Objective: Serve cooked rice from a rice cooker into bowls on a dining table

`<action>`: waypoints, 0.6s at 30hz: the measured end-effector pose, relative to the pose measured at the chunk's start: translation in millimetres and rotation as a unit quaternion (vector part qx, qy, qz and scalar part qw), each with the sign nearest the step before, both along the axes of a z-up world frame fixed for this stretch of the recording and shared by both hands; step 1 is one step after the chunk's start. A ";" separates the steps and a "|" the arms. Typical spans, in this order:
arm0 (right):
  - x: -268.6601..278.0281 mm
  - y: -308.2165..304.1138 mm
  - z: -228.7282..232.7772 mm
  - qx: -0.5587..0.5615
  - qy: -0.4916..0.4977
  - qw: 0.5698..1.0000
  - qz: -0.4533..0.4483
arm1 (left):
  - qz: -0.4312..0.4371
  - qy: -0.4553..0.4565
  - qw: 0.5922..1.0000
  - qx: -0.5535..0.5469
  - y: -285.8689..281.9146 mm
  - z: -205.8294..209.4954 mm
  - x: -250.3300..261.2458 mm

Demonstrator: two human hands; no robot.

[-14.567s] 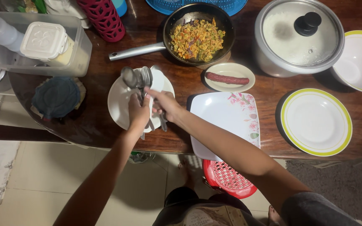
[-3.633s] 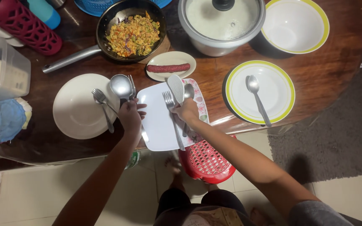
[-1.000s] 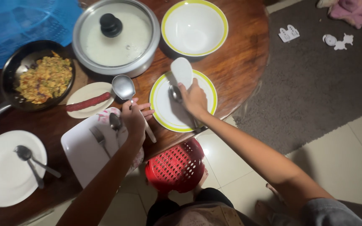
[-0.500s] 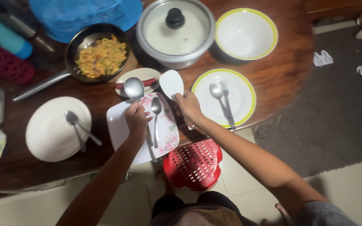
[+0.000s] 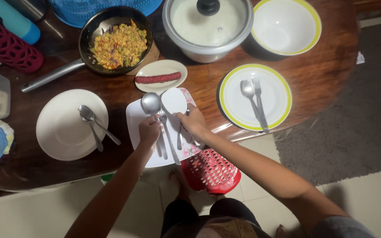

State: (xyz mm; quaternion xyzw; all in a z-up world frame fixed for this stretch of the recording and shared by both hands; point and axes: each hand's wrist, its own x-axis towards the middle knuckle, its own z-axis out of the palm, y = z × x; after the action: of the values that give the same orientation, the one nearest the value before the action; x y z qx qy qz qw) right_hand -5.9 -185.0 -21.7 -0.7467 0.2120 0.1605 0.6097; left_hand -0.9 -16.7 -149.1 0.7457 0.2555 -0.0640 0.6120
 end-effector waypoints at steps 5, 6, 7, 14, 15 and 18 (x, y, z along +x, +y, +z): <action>4.7 4.9 -41.7 -0.001 0.000 1.000 0.008 | 0.015 0.018 1.000 -0.019 7.3 -13.4 3.7; 4.5 6.4 -41.9 -0.004 0.004 1.000 0.012 | 0.020 0.022 0.999 -0.025 7.2 -17.6 4.6; 5.4 7.0 -46.5 -0.005 0.005 1.000 0.011 | 0.020 0.023 0.999 -0.026 5.4 -8.0 2.4; 11.1 2.3 -42.3 -0.010 -0.012 1.000 -0.008 | 0.017 0.026 0.999 0.010 -2.4 50.0 -4.3; 10.2 0.2 -32.6 -0.017 -0.013 1.000 -0.008 | 0.013 0.020 1.000 0.016 -2.1 52.0 -4.1; 23.2 -24.7 -15.3 -0.033 -0.038 0.998 -0.027 | -0.012 -0.012 0.999 0.050 -24.4 102.0 -2.4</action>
State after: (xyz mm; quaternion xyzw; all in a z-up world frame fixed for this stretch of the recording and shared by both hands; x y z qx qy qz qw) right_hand 17.3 -209.8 -37.0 -0.7663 0.2138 0.1080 0.5962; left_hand -3.3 -41.1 -47.2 0.7792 0.2416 -0.0497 0.5762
